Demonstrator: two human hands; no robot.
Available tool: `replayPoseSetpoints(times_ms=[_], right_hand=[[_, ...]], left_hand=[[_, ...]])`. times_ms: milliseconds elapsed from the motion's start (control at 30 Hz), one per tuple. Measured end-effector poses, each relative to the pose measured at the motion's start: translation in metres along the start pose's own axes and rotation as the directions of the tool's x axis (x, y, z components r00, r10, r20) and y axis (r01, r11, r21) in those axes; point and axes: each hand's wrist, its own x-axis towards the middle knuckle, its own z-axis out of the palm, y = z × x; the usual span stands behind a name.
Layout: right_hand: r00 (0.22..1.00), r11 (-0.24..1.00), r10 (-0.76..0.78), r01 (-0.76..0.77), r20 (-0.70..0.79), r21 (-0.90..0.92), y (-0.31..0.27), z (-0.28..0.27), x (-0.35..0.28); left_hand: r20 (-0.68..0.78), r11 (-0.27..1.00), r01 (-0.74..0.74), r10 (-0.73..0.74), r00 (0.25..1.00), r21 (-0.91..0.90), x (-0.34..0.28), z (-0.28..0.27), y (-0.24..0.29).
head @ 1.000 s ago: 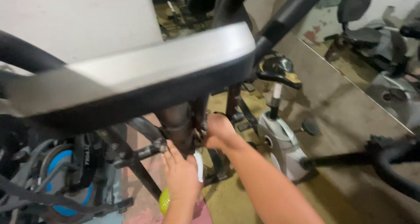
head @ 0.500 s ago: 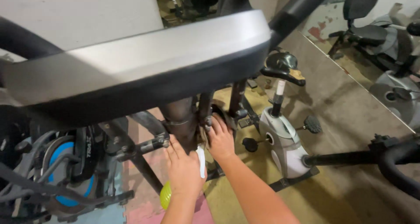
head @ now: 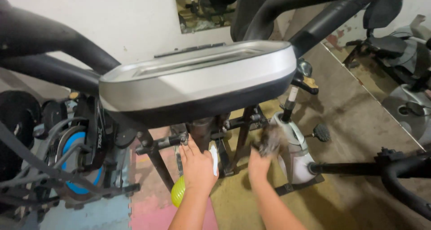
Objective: Wiping down gym equipment using a spray bottle and a cloth.
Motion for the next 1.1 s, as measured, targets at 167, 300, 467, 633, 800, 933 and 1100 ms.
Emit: replayPoseSetpoints(times_ms=[167, 300, 467, 633, 800, 933, 1100], right_hand=[[0.856, 0.803, -0.517, 0.482, -0.007, -0.351, -0.018, 0.030, 0.070], [0.980, 0.565, 0.162, -0.188, 0.115, 0.803, -0.061, 0.056, 0.119], [0.824, 0.387, 0.344, -0.561, 0.450, 0.732, -0.094, 0.034, 0.129], [0.770, 0.186, 0.314, -0.624, 0.556, 0.759, -0.049, -0.004, 0.093], [0.831, 0.559, 0.318, -0.554, 0.457, 0.617, -0.157, 0.000, 0.001], [0.932, 0.783, 0.290, -0.361, 0.217, 0.506, -0.179, 0.000, 0.003], [0.960, 0.639, -0.101, -0.138, 0.261, 0.757, -0.292, 0.056, 0.025]], left_hand=[[0.091, 0.999, 0.039, -0.037, 0.995, -0.014, 0.002, -0.011, 0.005], [0.077, 0.999, 0.053, -0.052, 0.996, -0.012, 0.006, 0.002, 0.002], [-0.064, 0.999, 0.032, -0.032, 0.997, 0.001, 0.011, 0.010, 0.006], [-0.216, 0.996, -0.006, -0.014, 0.976, -0.091, 0.000, 0.015, 0.001], [-0.183, 0.973, 0.131, -0.166, 0.969, -0.189, 0.007, -0.006, -0.016], [-0.267, 0.881, -0.051, -0.087, 0.960, -0.471, -0.031, 0.013, -0.030], [-0.320, 0.879, -0.147, -0.007, 0.947, -0.453, -0.085, -0.002, -0.035]])
